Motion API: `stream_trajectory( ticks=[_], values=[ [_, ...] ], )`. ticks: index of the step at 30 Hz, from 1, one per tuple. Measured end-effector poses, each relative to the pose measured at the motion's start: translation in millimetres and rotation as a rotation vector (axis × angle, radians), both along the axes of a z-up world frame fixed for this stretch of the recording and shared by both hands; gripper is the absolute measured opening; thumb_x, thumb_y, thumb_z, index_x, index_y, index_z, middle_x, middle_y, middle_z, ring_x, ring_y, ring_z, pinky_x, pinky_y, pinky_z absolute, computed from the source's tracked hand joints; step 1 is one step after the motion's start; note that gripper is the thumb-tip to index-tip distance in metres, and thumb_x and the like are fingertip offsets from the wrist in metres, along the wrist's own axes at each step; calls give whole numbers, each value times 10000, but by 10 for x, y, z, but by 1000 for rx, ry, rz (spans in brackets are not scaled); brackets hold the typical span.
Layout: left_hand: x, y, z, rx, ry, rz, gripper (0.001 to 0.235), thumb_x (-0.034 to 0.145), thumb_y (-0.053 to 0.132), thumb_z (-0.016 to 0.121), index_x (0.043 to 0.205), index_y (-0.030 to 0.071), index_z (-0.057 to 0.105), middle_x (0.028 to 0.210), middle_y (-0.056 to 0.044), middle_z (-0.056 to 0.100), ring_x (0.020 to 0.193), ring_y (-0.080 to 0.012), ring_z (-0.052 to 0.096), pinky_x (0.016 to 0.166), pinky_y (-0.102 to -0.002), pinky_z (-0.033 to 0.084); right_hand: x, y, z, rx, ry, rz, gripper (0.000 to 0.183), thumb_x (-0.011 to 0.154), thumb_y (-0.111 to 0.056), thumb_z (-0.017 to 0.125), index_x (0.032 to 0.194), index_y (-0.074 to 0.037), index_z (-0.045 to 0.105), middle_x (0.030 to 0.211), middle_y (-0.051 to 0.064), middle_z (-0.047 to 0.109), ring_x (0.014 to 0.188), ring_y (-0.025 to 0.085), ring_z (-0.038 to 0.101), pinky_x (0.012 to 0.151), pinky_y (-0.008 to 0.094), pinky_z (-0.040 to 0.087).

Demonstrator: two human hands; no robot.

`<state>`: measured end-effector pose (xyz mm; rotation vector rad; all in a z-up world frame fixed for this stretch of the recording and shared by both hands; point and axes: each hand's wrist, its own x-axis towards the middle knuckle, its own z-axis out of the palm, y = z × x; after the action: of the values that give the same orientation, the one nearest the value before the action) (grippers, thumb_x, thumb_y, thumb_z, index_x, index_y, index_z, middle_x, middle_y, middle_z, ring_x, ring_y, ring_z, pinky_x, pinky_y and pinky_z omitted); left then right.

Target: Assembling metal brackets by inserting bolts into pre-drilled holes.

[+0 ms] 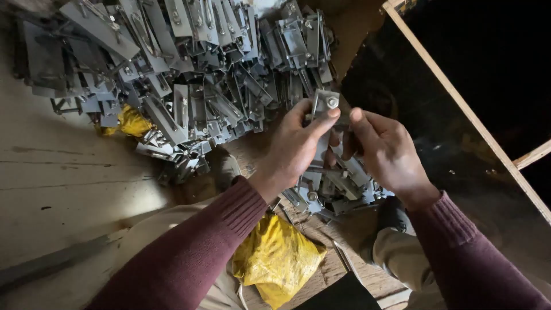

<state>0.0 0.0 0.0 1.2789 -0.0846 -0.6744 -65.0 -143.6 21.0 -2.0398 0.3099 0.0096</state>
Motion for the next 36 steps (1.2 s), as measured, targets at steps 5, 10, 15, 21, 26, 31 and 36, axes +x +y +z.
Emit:
stream_trajectory(
  ticks=[5,10,15,21,26,31,36],
  values=[
    [24,-16,49,168,11,43,665,853,584,649,1219,35,562,1030,-207,660,813,-288,674,755,-505,532,-3,-14,136,-28,67,14,456,1110,-386,474,885,-99,748,671,94,717,706,236,677,780,441,532],
    [227,137,-77,82,123,157,610,911,458,658,1268,-15,515,843,-187,692,587,-242,711,570,-411,638,-13,-46,75,-77,1,218,252,1018,-323,579,983,-92,674,832,86,741,726,238,728,680,389,573],
    [238,153,128,25,354,306,238,913,329,645,959,96,640,746,-57,622,659,-230,632,658,-396,566,-17,-49,-33,-122,-233,455,134,956,-126,676,1038,-67,587,990,93,763,674,152,729,455,276,574],
    [212,162,-124,-78,270,211,533,892,391,702,1225,9,535,800,-223,717,595,-313,737,551,-475,656,-81,-11,-159,-139,-65,254,407,1065,-298,551,765,-104,745,526,72,698,418,210,665,512,320,557],
    [232,180,-177,-75,264,239,553,907,416,684,1244,-7,564,850,-224,727,671,-315,751,603,-468,665,-36,78,97,-132,-94,278,238,1011,-264,626,998,-50,730,636,149,721,544,307,723,542,426,550],
    [257,175,-317,-41,259,224,596,911,439,674,1286,-7,553,893,-241,728,690,-324,750,612,-470,663,-89,35,-95,-183,-153,332,389,1067,-214,537,739,-101,712,494,62,686,419,235,690,471,331,537],
    [279,157,-384,-95,289,238,557,895,409,713,1229,0,532,814,-223,712,601,-313,733,540,-472,652,-75,50,-15,-140,-110,257,285,1023,-272,634,858,-63,737,584,145,702,498,321,701,492,437,516]
  ],
)
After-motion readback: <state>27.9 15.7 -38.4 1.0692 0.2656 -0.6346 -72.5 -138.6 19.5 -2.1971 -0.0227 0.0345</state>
